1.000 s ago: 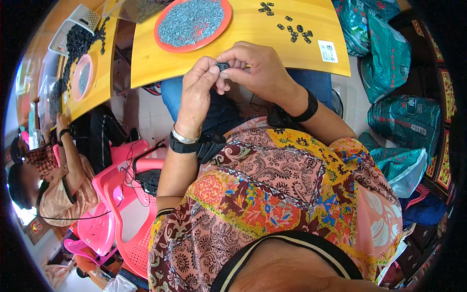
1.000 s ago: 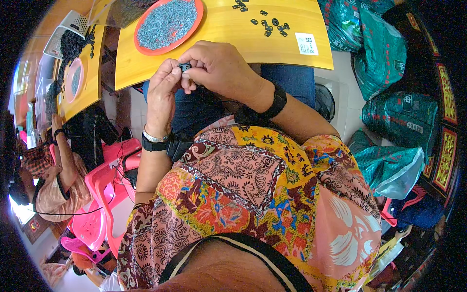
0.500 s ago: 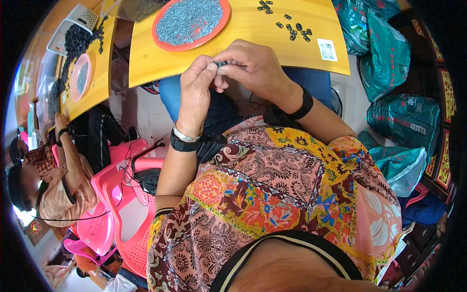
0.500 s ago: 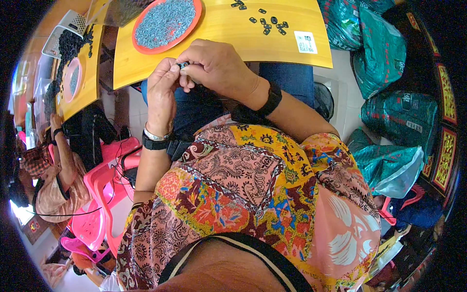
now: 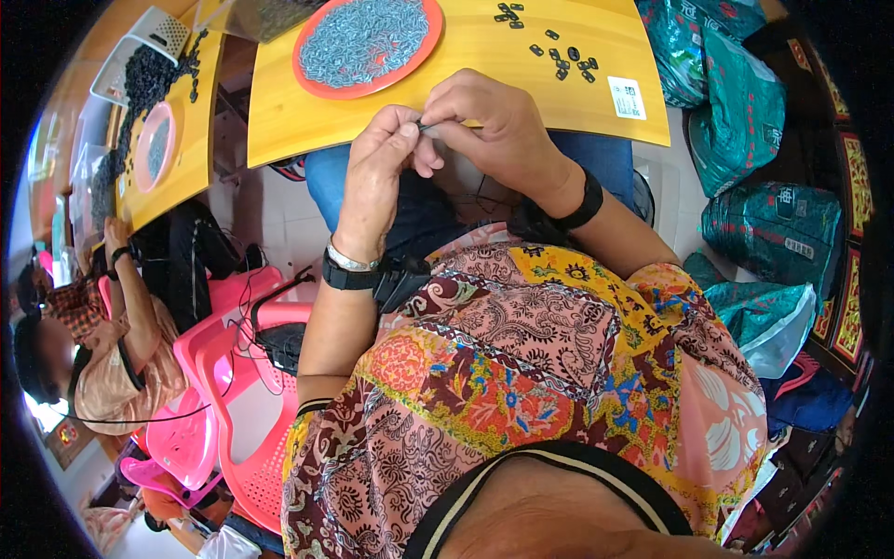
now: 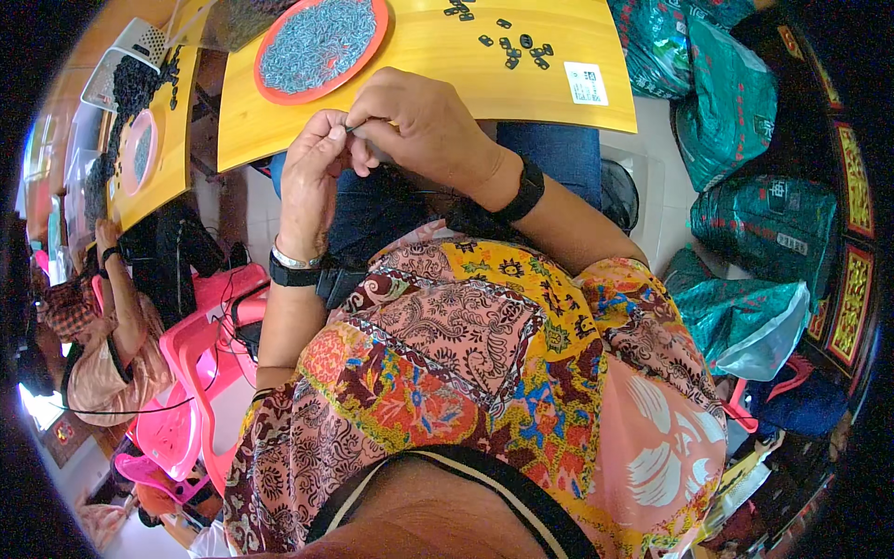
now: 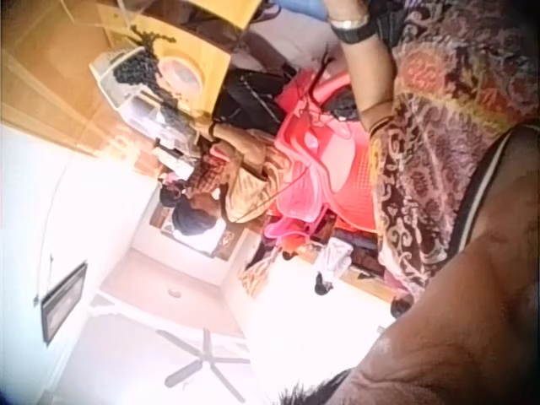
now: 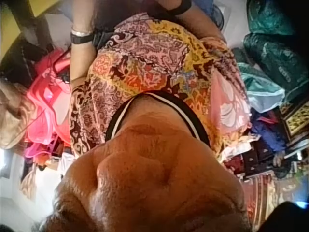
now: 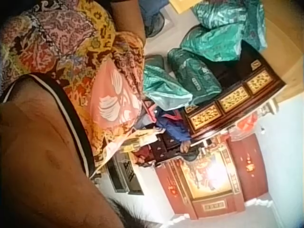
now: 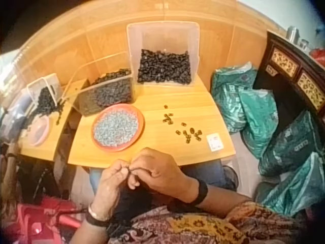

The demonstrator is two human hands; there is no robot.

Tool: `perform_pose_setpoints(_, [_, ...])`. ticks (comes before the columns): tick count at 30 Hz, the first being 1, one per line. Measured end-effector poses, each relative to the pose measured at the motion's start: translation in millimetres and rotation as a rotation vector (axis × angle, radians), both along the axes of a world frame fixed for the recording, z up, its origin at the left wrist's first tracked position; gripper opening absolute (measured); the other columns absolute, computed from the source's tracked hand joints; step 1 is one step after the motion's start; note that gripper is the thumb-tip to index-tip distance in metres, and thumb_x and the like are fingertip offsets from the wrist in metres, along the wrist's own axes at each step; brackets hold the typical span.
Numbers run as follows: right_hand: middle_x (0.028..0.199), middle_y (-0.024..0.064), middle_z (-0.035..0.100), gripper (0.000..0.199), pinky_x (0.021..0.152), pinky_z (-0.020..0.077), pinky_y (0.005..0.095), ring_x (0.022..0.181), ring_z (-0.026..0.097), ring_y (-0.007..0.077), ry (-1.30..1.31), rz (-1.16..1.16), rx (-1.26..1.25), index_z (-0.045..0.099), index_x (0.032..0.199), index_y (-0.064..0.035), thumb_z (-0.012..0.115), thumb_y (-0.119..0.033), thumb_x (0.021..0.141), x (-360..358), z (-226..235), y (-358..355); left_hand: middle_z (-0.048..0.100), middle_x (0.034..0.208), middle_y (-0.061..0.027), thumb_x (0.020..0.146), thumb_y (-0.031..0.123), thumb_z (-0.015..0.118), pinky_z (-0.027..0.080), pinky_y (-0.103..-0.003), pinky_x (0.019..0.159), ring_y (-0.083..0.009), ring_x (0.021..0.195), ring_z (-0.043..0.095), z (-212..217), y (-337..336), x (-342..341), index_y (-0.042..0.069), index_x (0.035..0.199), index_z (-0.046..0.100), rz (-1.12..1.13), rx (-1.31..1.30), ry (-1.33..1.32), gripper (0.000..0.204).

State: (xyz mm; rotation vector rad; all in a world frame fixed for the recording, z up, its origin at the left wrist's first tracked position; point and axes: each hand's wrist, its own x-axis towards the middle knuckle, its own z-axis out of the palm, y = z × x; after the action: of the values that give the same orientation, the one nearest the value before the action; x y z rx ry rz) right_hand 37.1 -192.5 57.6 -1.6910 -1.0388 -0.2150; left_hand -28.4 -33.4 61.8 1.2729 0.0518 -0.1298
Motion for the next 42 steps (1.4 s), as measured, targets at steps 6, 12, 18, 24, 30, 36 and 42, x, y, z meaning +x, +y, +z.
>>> perform_pose_setpoints(6, [0.087,0.0031,0.063,0.024,0.066,0.0459,0.0208,0.077,0.059,0.0081,0.279,0.147,0.137,0.063,0.098,-0.004,0.064,0.002,0.075,-0.9,-4.1,1.7,0.056,0.075,-0.0069,0.09,0.011,0.043,0.045,-0.023,0.062,-0.0137,0.068,0.056,0.5,0.6,0.0,0.0,0.096,0.048,0.037,-0.049,0.012,0.014])
perform_pose_setpoints(12, [0.077,0.0003,0.063,0.027,0.065,0.0455,0.0167,0.07,0.058,0.0035,0.611,0.161,0.158,0.061,0.105,-0.0006,0.063,-0.001,0.078,-4.5,-0.8,1.6,0.055,0.075,-0.0063,0.09,0.011,0.044,0.044,-0.022,0.062,-0.0128,0.066,0.055,2.4,0.4,-1.5,0.0,0.094,0.048,0.076,-0.02,0.01,0.013])
perform_pose_setpoints(18, [0.079,0.0011,0.064,0.026,0.066,0.0463,0.0176,0.072,0.059,0.0041,0.564,0.115,0.102,0.061,0.104,-0.0006,0.064,-0.002,0.078,-3.4,-3.1,1.2,0.054,0.075,-0.0043,0.09,0.01,0.045,0.043,-0.022,0.061,-0.0106,0.066,0.052,6.4,-1.0,-2.5,0.001,0.092,0.047,0.113,0.079,-0.025,0.009])
perform_pose_setpoints(24, [0.084,0.0014,0.064,0.023,0.071,0.047,0.0183,0.076,0.06,0.005,0.692,0.182,0.179,0.061,0.103,-0.0002,0.062,-0.002,0.08,-4.5,-2.3,2.6,0.053,0.075,-0.0038,0.089,0.009,0.044,0.042,-0.021,0.061,-0.0101,0.066,0.052,5.5,0.0,-2.0,0.002,0.091,0.047,0.116,0.087,-0.027,0.008])
perform_pose_setpoints(30, [0.085,0.0008,0.063,0.02,0.071,0.0472,0.0188,0.077,0.059,0.0049,0.714,0.227,0.172,0.061,0.101,-0.0001,0.061,-0.002,0.081,-4.4,-2.8,1.4,0.053,0.072,-0.0033,0.088,0.01,0.043,0.041,-0.022,0.061,-0.0101,0.065,0.051,1.6,1.1,-1.8,0.002,0.088,0.048,0.083,0.093,-0.018,0.009])
perform_pose_setpoints(36, [0.086,-0.0006,0.061,0.017,0.073,0.0465,0.0191,0.079,0.058,0.0048,0.844,0.307,0.146,0.06,0.097,-0.0018,0.063,-0.001,0.08,0.1,-10.0,0.2,0.051,0.066,-0.003,0.088,0.011,0.042,0.04,-0.022,0.057,-0.0114,0.06,0.05,3.2,0.0,-2.3,0.003,0.083,0.049,0.055,0.075,0.075,0.012])
perform_pose_setpoints(42, [0.086,-0.0009,0.061,0.022,0.074,0.0457,0.0189,0.079,0.057,0.005,0.903,0.314,0.17,0.06,0.1,-0.0009,0.064,-0.001,0.079,3.9,-12.9,-0.4,0.051,0.066,-0.0037,0.089,0.012,0.042,0.041,-0.023,0.055,-0.0124,0.058,0.051,1.3,-1.1,-2.1,0.002,0.083,0.05,0.061,0.019,0.079,0.014])
